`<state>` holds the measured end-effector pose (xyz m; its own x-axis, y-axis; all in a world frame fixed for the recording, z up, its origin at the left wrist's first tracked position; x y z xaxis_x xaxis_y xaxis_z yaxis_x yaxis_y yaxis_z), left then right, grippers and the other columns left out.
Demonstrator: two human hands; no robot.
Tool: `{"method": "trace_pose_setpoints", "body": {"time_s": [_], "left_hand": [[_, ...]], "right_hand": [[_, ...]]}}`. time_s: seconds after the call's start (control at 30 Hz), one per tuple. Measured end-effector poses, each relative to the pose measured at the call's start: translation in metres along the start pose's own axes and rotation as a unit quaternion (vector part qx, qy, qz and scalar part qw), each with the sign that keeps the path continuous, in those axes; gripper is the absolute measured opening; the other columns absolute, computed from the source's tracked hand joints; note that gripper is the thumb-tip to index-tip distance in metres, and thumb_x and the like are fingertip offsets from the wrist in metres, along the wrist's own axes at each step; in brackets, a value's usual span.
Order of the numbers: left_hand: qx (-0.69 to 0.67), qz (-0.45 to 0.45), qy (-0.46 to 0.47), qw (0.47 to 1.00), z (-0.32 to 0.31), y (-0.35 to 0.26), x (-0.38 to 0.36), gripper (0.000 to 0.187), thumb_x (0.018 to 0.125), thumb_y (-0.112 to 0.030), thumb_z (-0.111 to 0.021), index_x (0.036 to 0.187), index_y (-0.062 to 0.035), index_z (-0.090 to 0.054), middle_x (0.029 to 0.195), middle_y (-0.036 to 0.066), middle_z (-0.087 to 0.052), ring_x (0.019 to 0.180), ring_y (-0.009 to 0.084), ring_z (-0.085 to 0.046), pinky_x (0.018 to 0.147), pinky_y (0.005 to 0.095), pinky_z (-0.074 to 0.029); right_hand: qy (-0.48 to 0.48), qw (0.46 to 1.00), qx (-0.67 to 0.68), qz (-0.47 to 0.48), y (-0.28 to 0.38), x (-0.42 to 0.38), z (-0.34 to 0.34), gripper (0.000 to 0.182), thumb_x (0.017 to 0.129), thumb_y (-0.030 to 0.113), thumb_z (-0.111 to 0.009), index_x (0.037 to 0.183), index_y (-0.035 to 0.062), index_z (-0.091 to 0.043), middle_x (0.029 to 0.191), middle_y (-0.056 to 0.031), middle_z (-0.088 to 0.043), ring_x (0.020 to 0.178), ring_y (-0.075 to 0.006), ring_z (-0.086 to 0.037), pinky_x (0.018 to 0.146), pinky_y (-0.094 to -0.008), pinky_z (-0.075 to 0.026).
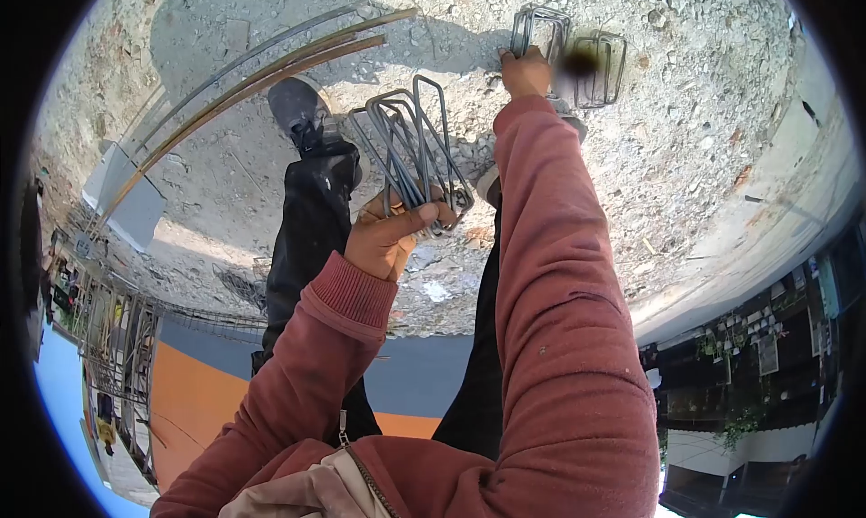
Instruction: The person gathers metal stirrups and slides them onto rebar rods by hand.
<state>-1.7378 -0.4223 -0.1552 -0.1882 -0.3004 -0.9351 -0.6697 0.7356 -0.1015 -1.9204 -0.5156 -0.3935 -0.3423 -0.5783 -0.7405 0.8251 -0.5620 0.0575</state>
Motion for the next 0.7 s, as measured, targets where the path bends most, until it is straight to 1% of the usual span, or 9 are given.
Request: {"method": "trace_pose_setpoints", "body": {"time_s": [0.1, 0.17, 0.23, 0.3, 0.37, 0.5, 0.57, 0.6, 0.7], "left_hand": [[0.019, -0.002, -0.019, 1.0, 0.007, 0.001, 0.001, 0.018, 0.074, -0.002, -0.06, 0.092, -0.0013, -0.058, 0.083, 0.01, -0.062, 0.083, 0.0191, -0.058, 0.082, 0.0328, -0.04], [0.022, -0.004, -0.033, 0.999, 0.009, 0.003, 0.002, 0.018, 0.074, -0.003, -0.062, 0.091, -0.0009, -0.058, 0.083, 0.01, -0.062, 0.082, 0.0187, -0.059, 0.081, 0.0323, -0.041], [0.049, -0.008, -0.054, 0.997, 0.013, 0.006, 0.005, 0.018, 0.072, 0.001, -0.065, 0.088, -0.0009, -0.058, 0.084, 0.006, -0.062, 0.077, 0.0122, -0.058, 0.073, 0.0243, -0.046], [0.081, -0.023, -0.067, 0.994, 0.017, 0.009, 0.005, 0.018, 0.072, 0.001, -0.065, 0.088, -0.0004, -0.058, 0.084, 0.006, -0.062, 0.076, 0.0115, -0.058, 0.072, 0.024, -0.046], [0.078, -0.038, -0.064, 0.994, 0.013, 0.008, 0.004, 0.018, 0.073, 0.002, -0.064, 0.09, 0.001, -0.058, 0.084, 0.006, -0.062, 0.075, 0.0102, -0.057, 0.07, 0.0222, -0.046], [0.119, -0.058, -0.044, 0.99, 0.008, 0.007, 0.0, 0.019, 0.073, -0.001, -0.065, 0.091, 0.0013, -0.058, 0.087, 0.007, -0.061, 0.079, 0.0115, -0.057, 0.074, 0.0237, -0.045], [0.121, -0.068, -0.024, 0.99, 0.006, 0.009, -0.001, 0.018, 0.075, -0.003, -0.064, 0.091, 0.0016, -0.058, 0.085, 0.006, -0.061, 0.078, 0.0103, -0.056, 0.074, 0.023, -0.044], [0.138, -0.075, -0.02, 0.987, 0.007, 0.011, -0.001, 0.019, 0.076, -0.005, -0.063, 0.093, 0.0024, -0.058, 0.085, 0.005, -0.061, 0.078, 0.0099, -0.056, 0.073, 0.0233, -0.045], [0.206, -0.075, -0.019, 0.976, 0.012, 0.016, -0.001, 0.021, 0.081, -0.01, -0.058, 0.097, 0.0038, -0.056, 0.083, 0.006, -0.062, 0.075, 0.0111, -0.056, 0.068, 0.025, -0.045]], "right_hand": [[-0.032, 0.999, 0.019, -0.003, -0.01, 0.014, -0.02, 0.046, 0.07, 0.041, -0.061, 0.086, -0.0019, -0.057, 0.094, -0.024, -0.058, 0.093, -0.0368, -0.055, 0.081, -0.037, -0.042], [0.018, 0.997, 0.076, 0.023, -0.02, 0.0, -0.009, 0.031, 0.074, 0.028, -0.057, 0.084, -0.0011, -0.057, 0.085, -0.0166, -0.061, 0.077, -0.0268, -0.058, 0.069, -0.0326, -0.045], [0.112, 0.972, 0.207, 0.022, -0.038, -0.005, -0.002, 0.021, 0.076, 0.02, -0.054, 0.084, 0.0005, -0.057, 0.078, -0.0111, -0.061, 0.068, -0.0187, -0.057, 0.062, -0.0283, -0.046], [0.181, 0.903, 0.387, -0.035, -0.022, -0.058, 0.034, 0.014, 0.077, 0.012, -0.05, 0.086, 0.0026, -0.056, 0.072, -0.0053, -0.058, 0.061, -0.0098, -0.051, 0.055, -0.0219, -0.042], [0.266, 0.839, 0.473, -0.038, -0.022, -0.093, 0.048, 0.016, 0.077, 0.008, -0.049, 0.089, 0.0009, -0.057, 0.072, -0.0066, -0.059, 0.054, -0.01, -0.05, 0.049, -0.0218, -0.041], [0.393, 0.755, 0.519, -0.084, 0.012, -0.166, 0.074, 0.024, 0.077, 0.02, -0.061, 0.089, -0.0008, -0.056, 0.071, -0.0054, -0.058, 0.056, -0.0093, -0.049, 0.049, -0.0214, -0.04], [0.436, 0.724, 0.533, -0.037, 0.025, -0.188, 0.072, 0.029, 0.075, 0.023, -0.065, 0.089, -0.0006, -0.057, 0.071, -0.0047, -0.057, 0.058, -0.0088, -0.049, 0.049, -0.0215, -0.041], [0.408, 0.759, 0.508, 0.0, 0.034, -0.195, 0.072, 0.025, 0.074, 0.02, -0.067, 0.087, 0.0008, -0.057, 0.071, -0.0036, -0.057, 0.058, -0.0085, -0.05, 0.05, -0.0216, -0.041], [0.377, 0.779, 0.496, -0.069, 0.03, -0.198, 0.064, 0.021, 0.076, 0.019, -0.065, 0.085, 0.0017, -0.057, 0.071, -0.0031, -0.058, 0.059, -0.0091, -0.053, 0.052, -0.0226, -0.044]]}}
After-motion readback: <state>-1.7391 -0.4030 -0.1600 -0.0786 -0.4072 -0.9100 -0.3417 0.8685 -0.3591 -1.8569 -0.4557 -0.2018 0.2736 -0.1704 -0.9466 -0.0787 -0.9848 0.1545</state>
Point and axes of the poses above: each hand's wrist, its own x-axis towards the middle knuckle, its own z-axis out of the back of the hand, y = z × x, the point moved 3 cm from there along x, towards the middle knuckle
